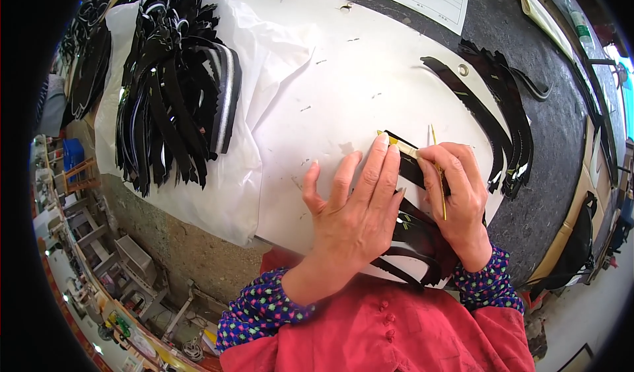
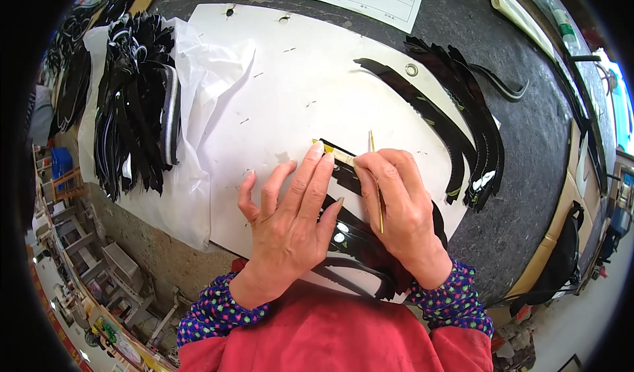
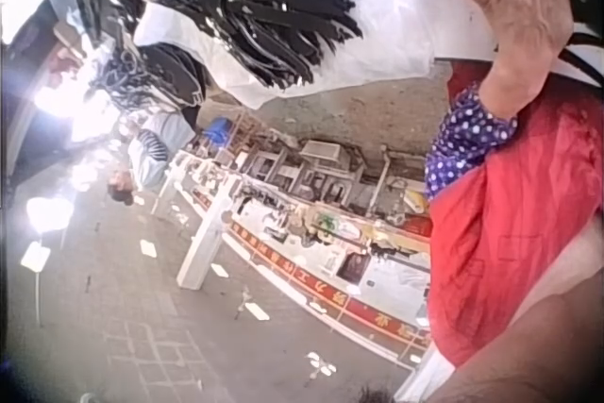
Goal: Applying adhesive or paint to black shoe components using a small precision brush.
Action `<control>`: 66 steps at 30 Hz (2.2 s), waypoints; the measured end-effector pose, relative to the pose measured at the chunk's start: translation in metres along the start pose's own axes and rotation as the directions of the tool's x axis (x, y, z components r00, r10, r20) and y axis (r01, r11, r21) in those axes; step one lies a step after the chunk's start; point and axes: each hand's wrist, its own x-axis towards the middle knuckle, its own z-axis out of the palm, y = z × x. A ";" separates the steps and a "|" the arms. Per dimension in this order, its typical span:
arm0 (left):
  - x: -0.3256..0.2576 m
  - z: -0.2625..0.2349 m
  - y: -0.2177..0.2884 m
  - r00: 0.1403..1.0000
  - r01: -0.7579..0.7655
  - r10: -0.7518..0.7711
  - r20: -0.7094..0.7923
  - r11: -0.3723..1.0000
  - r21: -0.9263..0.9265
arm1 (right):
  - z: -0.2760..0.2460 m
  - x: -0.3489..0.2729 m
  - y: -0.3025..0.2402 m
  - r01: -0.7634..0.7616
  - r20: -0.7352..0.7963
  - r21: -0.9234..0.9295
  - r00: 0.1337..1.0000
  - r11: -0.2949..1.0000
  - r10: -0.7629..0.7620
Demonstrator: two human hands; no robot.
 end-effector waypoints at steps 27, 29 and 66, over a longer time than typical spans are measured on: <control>0.012 -0.013 -0.024 0.987 -0.151 0.151 0.061 0.989 -0.006 | 0.001 -0.004 0.004 0.025 -0.007 -0.007 1.000 1.000 -0.025; 0.012 -0.012 -0.025 0.986 -0.157 0.156 0.064 0.988 0.006 | 0.002 -0.005 0.004 0.034 -0.010 -0.018 0.999 0.999 -0.034; 0.018 -0.016 -0.034 0.964 -0.249 0.248 0.093 0.968 0.002 | -0.031 0.004 -0.018 -0.137 -0.003 0.022 0.991 0.990 0.137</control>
